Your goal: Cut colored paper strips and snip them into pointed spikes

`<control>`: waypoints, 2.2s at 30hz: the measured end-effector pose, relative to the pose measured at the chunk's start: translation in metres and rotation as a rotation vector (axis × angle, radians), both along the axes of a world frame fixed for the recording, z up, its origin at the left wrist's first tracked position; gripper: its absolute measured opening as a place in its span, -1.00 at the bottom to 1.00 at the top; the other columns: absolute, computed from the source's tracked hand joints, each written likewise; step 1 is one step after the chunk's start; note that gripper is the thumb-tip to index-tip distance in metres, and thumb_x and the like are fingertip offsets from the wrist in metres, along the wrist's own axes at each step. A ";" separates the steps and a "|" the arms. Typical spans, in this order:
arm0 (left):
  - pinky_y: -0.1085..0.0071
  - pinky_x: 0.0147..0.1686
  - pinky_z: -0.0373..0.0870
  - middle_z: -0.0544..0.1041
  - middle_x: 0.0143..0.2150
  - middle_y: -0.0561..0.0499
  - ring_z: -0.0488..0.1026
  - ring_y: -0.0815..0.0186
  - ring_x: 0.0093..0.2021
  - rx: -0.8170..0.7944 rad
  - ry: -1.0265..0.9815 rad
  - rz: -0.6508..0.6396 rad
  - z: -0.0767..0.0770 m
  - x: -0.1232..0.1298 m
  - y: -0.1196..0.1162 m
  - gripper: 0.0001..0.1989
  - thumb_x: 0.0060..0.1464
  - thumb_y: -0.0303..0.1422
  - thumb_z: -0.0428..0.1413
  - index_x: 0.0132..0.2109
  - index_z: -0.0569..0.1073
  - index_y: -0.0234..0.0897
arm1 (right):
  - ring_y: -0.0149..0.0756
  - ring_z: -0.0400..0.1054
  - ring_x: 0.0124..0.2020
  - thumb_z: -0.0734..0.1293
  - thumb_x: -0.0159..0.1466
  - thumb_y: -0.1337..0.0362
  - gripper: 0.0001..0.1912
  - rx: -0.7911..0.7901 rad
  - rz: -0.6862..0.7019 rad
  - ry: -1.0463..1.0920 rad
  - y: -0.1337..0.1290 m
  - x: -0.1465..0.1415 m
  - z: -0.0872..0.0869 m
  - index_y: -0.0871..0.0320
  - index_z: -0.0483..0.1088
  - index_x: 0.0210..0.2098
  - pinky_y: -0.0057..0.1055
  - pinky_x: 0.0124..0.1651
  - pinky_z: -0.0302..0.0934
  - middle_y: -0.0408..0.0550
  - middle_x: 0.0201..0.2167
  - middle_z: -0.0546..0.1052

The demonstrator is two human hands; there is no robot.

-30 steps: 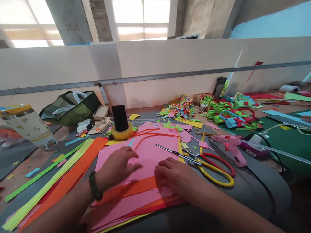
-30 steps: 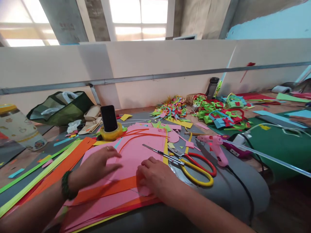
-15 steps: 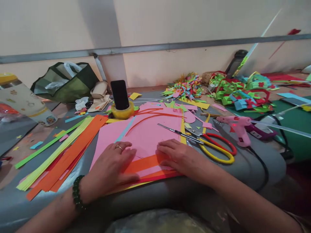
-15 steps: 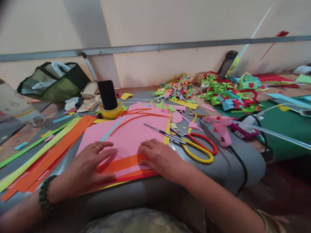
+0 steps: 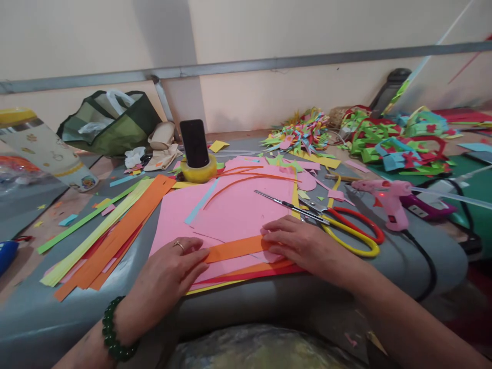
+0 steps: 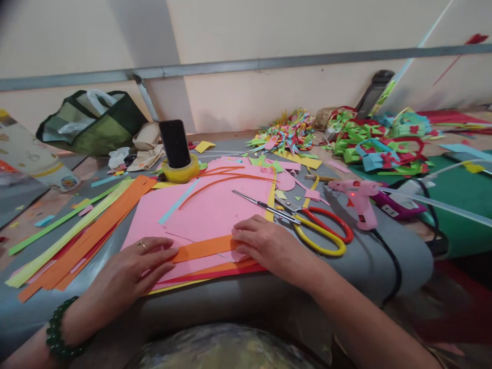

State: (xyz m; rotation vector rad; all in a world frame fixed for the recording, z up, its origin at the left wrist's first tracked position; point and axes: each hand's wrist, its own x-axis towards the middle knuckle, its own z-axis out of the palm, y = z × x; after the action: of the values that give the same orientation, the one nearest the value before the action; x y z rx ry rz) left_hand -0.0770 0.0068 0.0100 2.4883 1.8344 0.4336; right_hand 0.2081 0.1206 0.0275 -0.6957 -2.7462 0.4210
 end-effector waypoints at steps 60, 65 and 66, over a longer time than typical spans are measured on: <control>0.40 -0.21 0.33 0.53 -0.12 -0.07 0.46 0.25 -0.16 -0.641 -0.760 -0.221 0.058 0.031 0.075 -0.44 0.03 -0.04 0.10 0.10 0.36 -0.28 | -0.42 0.28 -0.58 0.26 0.14 0.19 -0.76 -0.426 -0.093 -0.121 0.041 -0.054 0.065 0.21 0.50 -0.42 -0.53 -0.58 0.06 -0.12 -0.59 0.48; 0.47 -0.41 0.32 0.58 -0.26 -0.15 0.51 0.29 -0.33 -0.769 -0.903 -0.153 0.049 0.031 0.082 -0.58 -0.01 -0.10 0.16 -0.19 0.52 -0.41 | -0.43 0.27 -0.59 0.31 0.10 0.18 -0.78 -0.463 -0.071 -0.067 0.056 -0.052 0.078 0.21 0.48 -0.40 -0.53 -0.56 0.06 -0.16 -0.64 0.43; 0.48 -0.43 0.32 0.59 -0.23 -0.17 0.52 0.29 -0.33 -0.865 -0.928 -0.146 0.049 0.023 0.082 -0.58 -0.01 -0.10 0.16 -0.16 0.52 -0.40 | -0.43 0.27 -0.59 0.33 0.09 0.16 -0.77 -0.492 -0.087 -0.035 0.059 -0.048 0.080 0.22 0.47 -0.40 -0.52 -0.55 0.08 -0.17 -0.64 0.42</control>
State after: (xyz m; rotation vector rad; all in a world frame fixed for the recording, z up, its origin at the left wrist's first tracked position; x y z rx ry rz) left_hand -0.0538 0.0889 0.0594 1.4316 1.0907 0.5089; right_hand 0.1605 0.1798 0.1073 -0.9365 -2.6452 1.0919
